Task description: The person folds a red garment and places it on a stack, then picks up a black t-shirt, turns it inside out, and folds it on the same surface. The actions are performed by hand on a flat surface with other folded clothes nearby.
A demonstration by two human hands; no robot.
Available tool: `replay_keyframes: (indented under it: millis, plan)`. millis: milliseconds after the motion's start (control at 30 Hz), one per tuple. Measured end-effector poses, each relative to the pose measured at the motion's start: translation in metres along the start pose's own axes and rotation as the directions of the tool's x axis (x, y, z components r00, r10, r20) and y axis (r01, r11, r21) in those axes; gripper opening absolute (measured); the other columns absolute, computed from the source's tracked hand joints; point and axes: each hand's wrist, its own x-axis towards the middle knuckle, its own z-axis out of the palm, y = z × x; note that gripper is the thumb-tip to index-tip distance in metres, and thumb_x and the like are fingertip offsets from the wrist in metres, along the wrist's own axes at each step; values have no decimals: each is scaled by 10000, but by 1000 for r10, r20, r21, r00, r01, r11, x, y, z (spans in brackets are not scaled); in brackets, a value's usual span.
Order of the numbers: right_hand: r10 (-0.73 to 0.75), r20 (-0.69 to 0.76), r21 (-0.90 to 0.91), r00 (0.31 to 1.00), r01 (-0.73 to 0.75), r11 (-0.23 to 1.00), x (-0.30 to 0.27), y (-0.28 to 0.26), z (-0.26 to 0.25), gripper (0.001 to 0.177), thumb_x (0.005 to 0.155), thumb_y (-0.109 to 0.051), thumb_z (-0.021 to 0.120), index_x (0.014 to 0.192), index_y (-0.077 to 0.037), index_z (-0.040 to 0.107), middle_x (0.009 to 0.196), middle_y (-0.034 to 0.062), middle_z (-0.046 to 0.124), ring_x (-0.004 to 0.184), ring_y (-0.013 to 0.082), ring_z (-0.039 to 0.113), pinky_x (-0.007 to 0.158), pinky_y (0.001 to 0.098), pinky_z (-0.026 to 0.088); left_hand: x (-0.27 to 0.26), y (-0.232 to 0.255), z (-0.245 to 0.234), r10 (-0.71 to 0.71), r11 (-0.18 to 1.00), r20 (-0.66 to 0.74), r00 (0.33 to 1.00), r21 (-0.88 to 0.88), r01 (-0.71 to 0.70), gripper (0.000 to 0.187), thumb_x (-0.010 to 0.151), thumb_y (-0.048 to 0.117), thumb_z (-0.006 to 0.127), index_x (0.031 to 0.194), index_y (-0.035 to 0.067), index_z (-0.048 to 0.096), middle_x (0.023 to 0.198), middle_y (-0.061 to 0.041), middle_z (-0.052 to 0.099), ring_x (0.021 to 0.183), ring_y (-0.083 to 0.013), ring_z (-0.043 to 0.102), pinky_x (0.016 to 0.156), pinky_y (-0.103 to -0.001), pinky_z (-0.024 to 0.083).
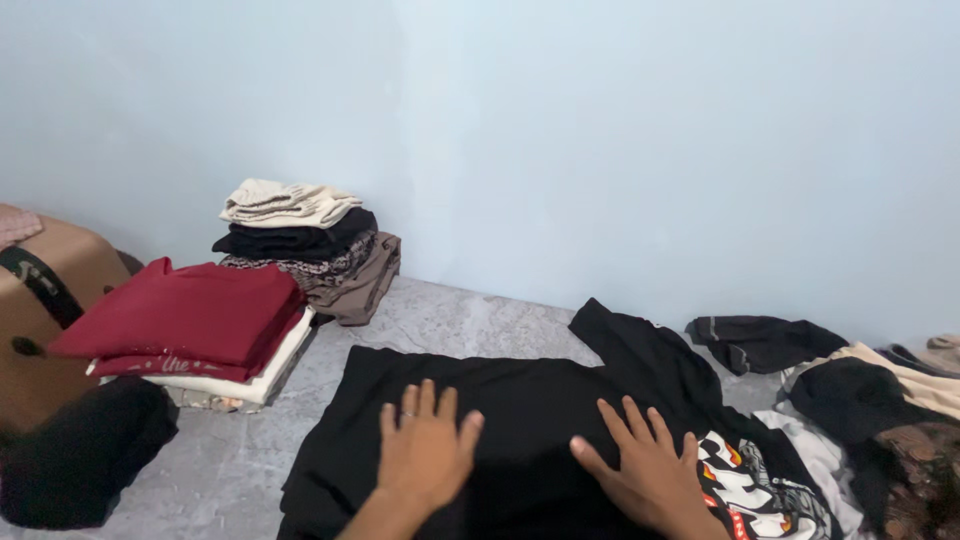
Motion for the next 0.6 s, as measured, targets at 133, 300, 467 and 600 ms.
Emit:
replay_keyframes:
  millis: [133, 300, 467, 600]
  plan:
    - [39, -143, 69, 989, -29, 997, 18, -24, -8, 539, 1000, -612, 426, 1405, -280, 555, 1502, 30, 507, 1416, 286, 444, 1176, 575, 284, 35, -36, 4, -67, 996, -78, 995, -61, 62, 356, 1001, 315, 471, 1265, 163, 655, 1367, -58, 629, 1354, -252, 529, 1178, -536, 365]
    - [-8, -364, 354, 931, 147, 924, 61, -48, -16, 283, 965, -271, 588, 1197, -211, 737, 1256, 85, 721, 1145, 332, 679, 973, 427, 538, 88, -85, -16, -56, 998, -249, 967, -30, 50, 566, 766, 48, 622, 1301, 225, 669, 1331, -34, 643, 1278, -260, 563, 1083, -535, 386]
    - [58, -163, 270, 985, -12, 963, 111, -35, -22, 472, 868, -97, 636, 1317, -241, 653, 1304, 94, 675, 1172, 342, 655, 984, 447, 524, 119, -126, -37, -171, 984, 25, 985, -40, 172, 475, 877, 181, 647, 1348, 246, 626, 1393, -83, 615, 1272, -312, 588, 1056, -437, 464]
    - [-90, -207, 284, 974, 148, 947, 128, -22, -17, 241, 930, -260, 664, 1140, -204, 769, 1143, 85, 735, 1096, 306, 696, 928, 427, 543, 129, -144, -32, -259, 960, 122, 958, -75, 269, 263, 922, 274, 672, 1158, 197, 760, 1256, -123, 717, 1198, -316, 674, 1038, -415, 511]
